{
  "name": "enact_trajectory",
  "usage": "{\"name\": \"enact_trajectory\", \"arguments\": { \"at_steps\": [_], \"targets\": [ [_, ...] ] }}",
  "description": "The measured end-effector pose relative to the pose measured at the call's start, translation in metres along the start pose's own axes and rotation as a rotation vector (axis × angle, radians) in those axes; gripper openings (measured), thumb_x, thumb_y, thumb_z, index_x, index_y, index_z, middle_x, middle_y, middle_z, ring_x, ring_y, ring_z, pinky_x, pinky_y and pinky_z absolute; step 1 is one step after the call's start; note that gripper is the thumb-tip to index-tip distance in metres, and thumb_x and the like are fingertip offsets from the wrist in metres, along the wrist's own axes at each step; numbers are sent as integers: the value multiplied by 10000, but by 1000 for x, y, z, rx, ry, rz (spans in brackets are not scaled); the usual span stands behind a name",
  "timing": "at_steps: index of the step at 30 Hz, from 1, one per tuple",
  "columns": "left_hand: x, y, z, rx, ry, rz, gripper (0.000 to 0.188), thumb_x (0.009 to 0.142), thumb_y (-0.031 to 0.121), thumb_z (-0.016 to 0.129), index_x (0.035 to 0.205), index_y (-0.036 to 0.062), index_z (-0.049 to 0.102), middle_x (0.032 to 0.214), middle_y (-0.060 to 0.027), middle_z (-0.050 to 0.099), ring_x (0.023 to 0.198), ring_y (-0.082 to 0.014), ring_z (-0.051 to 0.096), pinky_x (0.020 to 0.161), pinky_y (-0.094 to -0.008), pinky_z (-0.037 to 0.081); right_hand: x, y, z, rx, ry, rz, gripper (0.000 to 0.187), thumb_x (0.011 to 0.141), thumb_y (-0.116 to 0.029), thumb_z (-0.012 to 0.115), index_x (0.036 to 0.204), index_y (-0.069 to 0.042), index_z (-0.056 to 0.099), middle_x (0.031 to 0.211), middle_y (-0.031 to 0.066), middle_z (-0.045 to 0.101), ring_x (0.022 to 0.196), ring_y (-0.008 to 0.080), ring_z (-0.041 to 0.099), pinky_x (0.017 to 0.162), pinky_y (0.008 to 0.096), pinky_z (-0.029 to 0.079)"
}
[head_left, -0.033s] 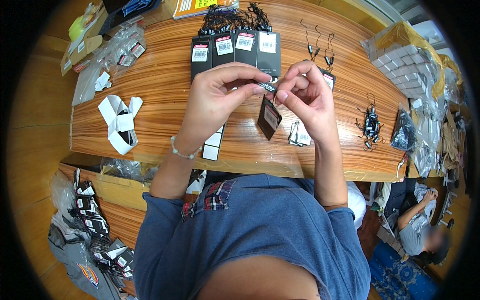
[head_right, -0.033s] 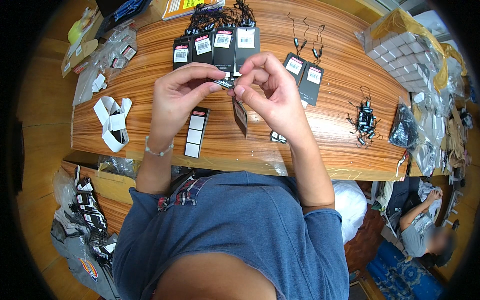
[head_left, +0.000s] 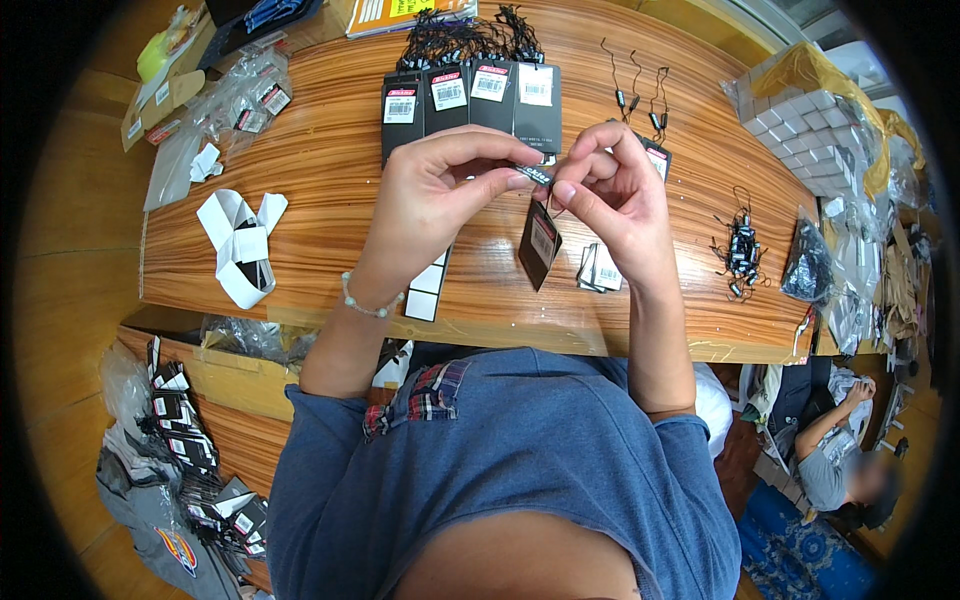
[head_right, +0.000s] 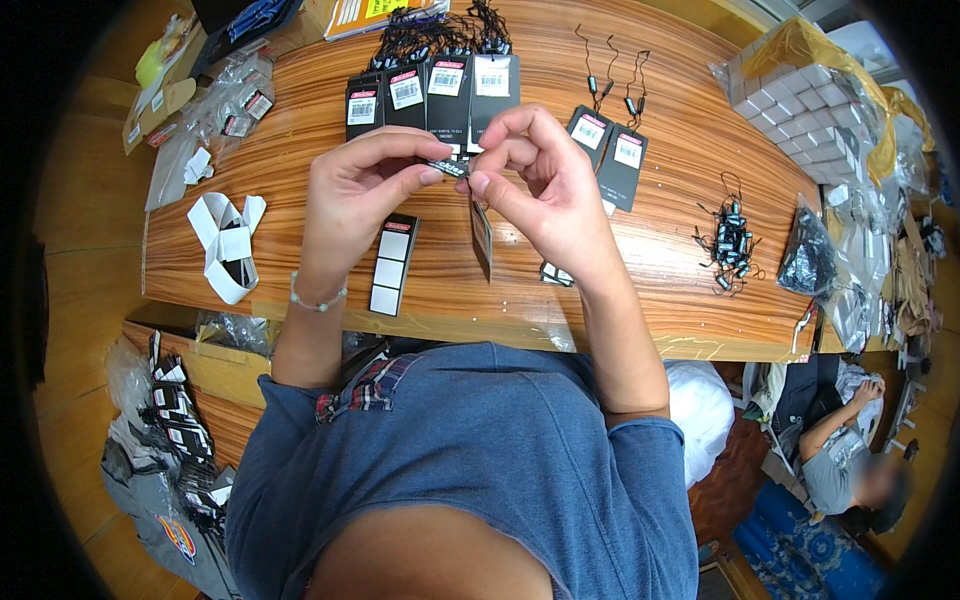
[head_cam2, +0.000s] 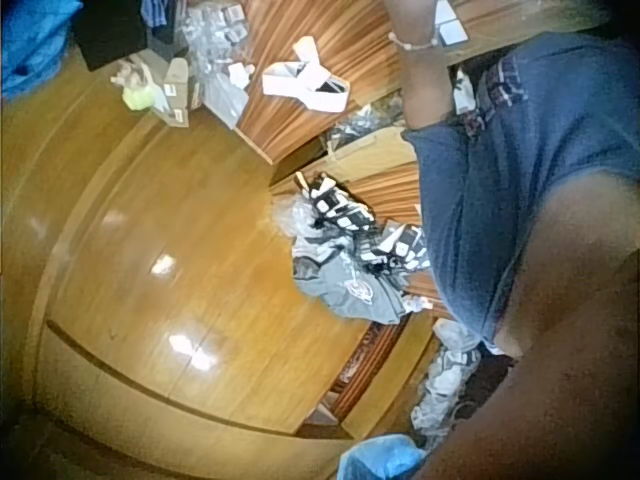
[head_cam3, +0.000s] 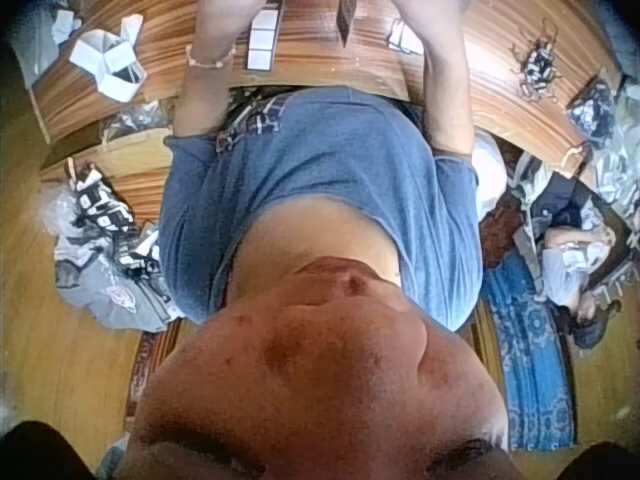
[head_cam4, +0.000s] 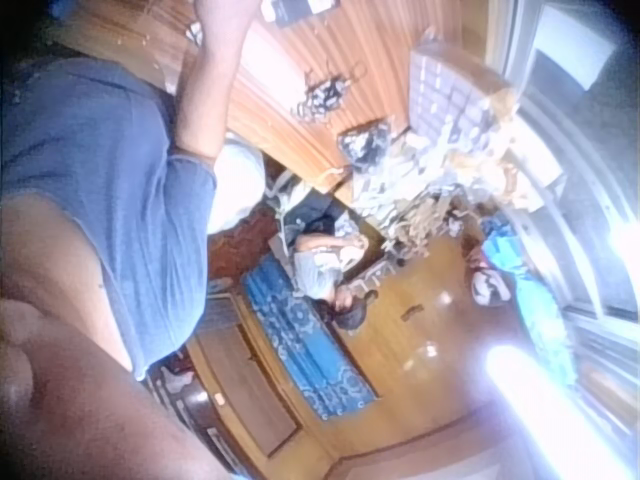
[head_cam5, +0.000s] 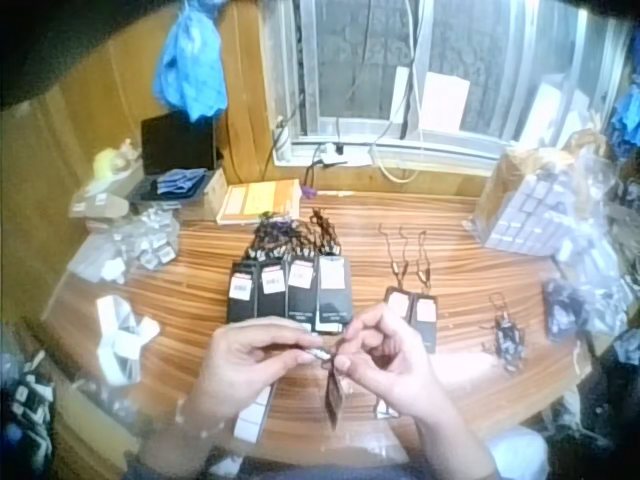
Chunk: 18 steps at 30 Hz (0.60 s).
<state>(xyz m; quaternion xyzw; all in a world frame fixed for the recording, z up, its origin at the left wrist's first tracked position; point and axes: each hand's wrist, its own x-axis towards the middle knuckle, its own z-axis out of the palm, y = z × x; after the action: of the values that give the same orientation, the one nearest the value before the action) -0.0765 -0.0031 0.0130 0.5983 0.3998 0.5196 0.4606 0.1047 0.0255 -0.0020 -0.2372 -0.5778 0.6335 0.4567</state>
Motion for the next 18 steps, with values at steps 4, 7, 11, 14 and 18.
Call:
{"name": "enact_trajectory", "arguments": {
  "at_steps": [4,7,11,14,18],
  "targets": [
    [0,-2,-2,9,-43,-30,177,745,-78,606,913,-30,638,938,-96,613,859,-135,576,758,-231,471,-2,-2,0,15,-1,41,215,798,22,571,961,-26,438,768,54,597,761,105,594,692,212,460],
    [1,0,-3,6,-69,-77,164,742,-71,611,898,-29,641,926,-87,618,857,-134,576,758,-233,471,-4,-1,1,13,13,41,208,802,20,576,951,-25,439,766,57,598,758,110,598,689,215,470],
    [0,-2,-4,-103,-90,-161,156,735,-69,619,883,-27,645,922,-84,619,855,-136,576,761,-239,472,-6,9,6,81,29,7,203,808,15,583,949,-19,440,771,60,598,761,121,605,680,228,490],
    [-1,-4,-6,-91,-111,-135,163,738,-70,615,892,-24,644,921,-90,618,859,-139,576,762,-244,474,-7,13,7,117,21,16,204,806,22,585,948,-15,443,793,66,597,763,126,609,677,230,495],
    [-2,2,-4,-122,-112,-143,157,747,-71,607,894,-29,641,917,-94,616,859,-142,577,761,-247,474,-8,13,8,167,-4,27,191,829,-23,577,969,-11,448,817,75,596,794,131,599,709,240,484]
  ]
}}
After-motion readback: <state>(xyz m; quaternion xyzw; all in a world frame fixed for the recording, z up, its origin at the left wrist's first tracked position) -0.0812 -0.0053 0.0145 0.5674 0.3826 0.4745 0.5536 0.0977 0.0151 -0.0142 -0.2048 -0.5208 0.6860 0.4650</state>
